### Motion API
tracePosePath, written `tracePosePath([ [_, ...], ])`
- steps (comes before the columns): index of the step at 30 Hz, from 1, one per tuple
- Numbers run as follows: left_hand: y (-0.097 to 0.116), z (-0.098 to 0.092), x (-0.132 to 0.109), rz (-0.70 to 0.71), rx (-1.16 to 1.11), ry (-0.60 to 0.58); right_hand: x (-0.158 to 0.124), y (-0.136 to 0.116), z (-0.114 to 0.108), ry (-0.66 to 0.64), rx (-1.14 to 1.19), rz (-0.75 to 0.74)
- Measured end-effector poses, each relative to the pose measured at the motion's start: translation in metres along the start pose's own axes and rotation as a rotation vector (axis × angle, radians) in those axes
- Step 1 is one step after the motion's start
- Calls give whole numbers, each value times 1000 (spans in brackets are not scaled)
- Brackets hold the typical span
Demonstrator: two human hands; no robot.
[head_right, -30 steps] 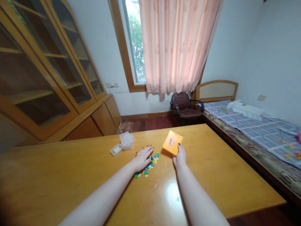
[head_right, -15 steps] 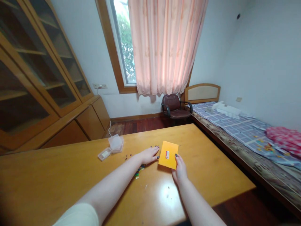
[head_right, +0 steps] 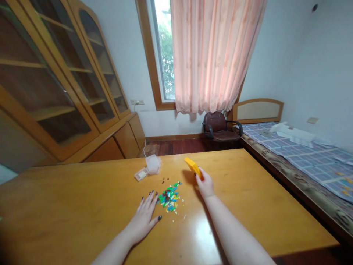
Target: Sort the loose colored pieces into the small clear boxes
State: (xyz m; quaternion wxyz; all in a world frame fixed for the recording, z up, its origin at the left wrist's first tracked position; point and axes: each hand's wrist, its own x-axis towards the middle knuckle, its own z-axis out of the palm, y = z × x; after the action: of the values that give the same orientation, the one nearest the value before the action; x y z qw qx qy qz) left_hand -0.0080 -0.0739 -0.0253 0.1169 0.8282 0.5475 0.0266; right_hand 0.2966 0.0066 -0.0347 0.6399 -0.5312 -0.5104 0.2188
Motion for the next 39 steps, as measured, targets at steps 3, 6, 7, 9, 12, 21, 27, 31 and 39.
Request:
tracePosePath([
  [3, 0, -1, 0, -17, -13, 33, 13, 3, 22, -295, -299, -220],
  [6, 9, -7, 19, -3, -32, 34, 24, 5, 41, -476, -498, -322],
  [7, 12, -9, 27, 1, -37, 38, 26, 5, 45, -506, -539, -348],
  [9, 17, -13, 46, -26, -39, 37, 30, 8, 52, -541, -585, -392],
  [12, 22, -14, 69, 15, -42, 35, 33, 12, 56, -554, -624, -415],
  [21, 24, -1, 94, -27, -78, 117, 20, 8, 50, -504, -716, -308],
  [27, 27, -7, 112, 52, -106, 53, -26, 9, 23, -327, -736, -198],
  [31, 34, -16, 114, 185, -134, -63, -58, 2, -4, -290, -760, -130],
  [39, 56, 0, 84, 336, -91, -62, -82, -11, -27, -361, -780, -54],
])
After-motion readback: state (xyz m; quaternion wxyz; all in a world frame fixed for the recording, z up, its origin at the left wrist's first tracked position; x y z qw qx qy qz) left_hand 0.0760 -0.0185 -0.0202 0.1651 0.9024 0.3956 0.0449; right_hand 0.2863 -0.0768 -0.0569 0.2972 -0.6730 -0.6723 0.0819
